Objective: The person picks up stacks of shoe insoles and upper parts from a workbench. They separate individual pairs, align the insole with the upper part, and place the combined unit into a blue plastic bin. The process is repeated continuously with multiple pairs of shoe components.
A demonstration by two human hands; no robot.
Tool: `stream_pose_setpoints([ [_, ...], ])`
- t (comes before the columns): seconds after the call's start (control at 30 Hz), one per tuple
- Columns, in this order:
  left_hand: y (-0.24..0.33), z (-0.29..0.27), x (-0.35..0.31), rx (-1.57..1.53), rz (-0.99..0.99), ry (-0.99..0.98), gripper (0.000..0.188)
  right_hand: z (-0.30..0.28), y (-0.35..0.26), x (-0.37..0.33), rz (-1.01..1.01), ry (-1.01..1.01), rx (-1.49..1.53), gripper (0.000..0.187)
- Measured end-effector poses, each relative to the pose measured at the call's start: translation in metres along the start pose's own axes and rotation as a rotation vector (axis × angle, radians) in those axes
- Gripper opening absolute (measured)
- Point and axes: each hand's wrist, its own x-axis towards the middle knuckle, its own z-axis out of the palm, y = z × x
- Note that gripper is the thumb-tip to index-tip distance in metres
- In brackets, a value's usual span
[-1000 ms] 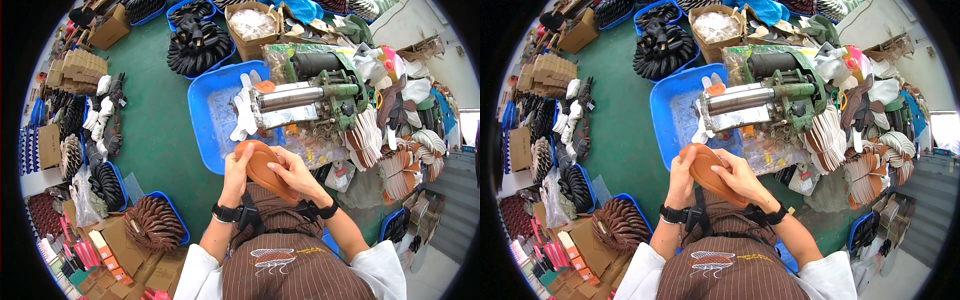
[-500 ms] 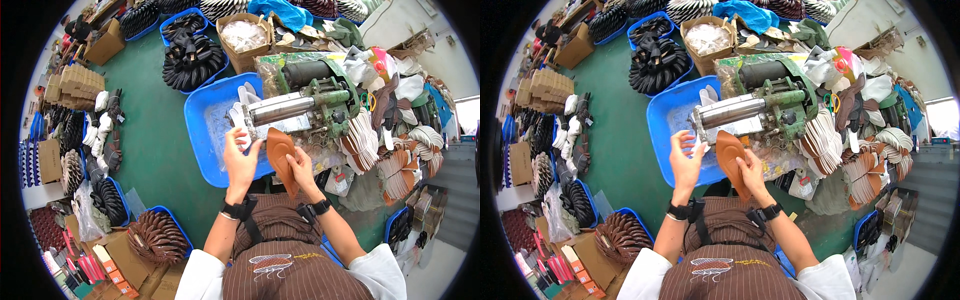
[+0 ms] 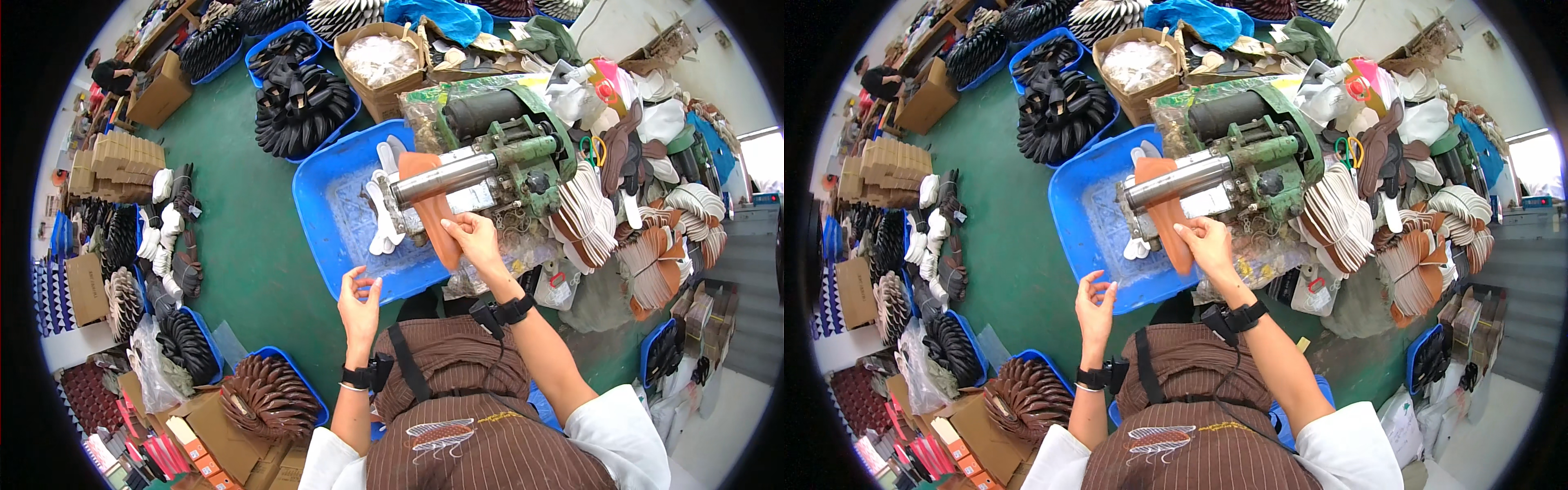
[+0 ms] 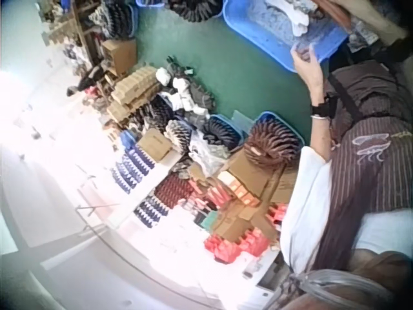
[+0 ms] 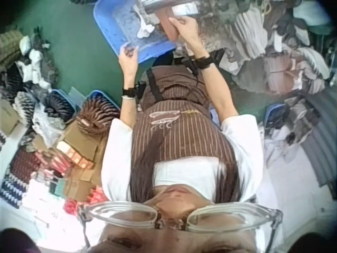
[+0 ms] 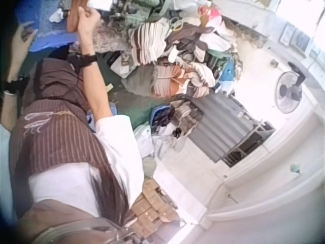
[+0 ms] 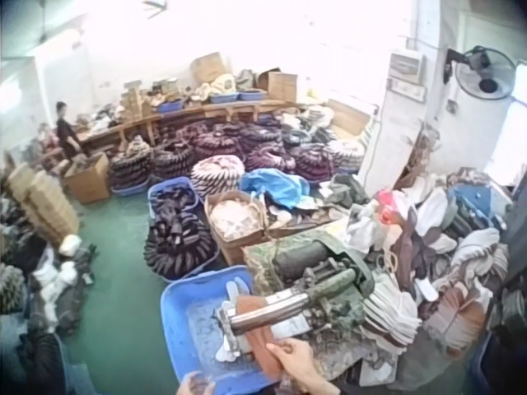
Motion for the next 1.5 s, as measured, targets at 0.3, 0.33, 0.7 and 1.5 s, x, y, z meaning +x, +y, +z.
stream_pose_setpoints([
  [0.3, -0.002, 0.031, -0.006, 0.080, 0.022, -0.275, 0.032, -0.107, 0.018, -0.043, 0.261, -0.231, -0.254, 0.016],
  [0.33, 0.003, 0.040, -0.008, 0.112, 0.030, -0.312, 0.031, -0.132, 0.018, -0.047, 0.283, -0.191, -0.249, 0.017],
  [0.7, 0.060, 0.186, -0.030, 0.265, 0.073, -0.665, 0.030, -0.298, 0.095, 0.007, -0.162, 0.412, -1.115, 0.116],
  [1.5, 0.118, 0.427, -0.084, -0.481, -0.194, -0.822, 0.048, -0.424, 0.041, -0.009, -0.137, 0.106, 0.215, 0.084],
])
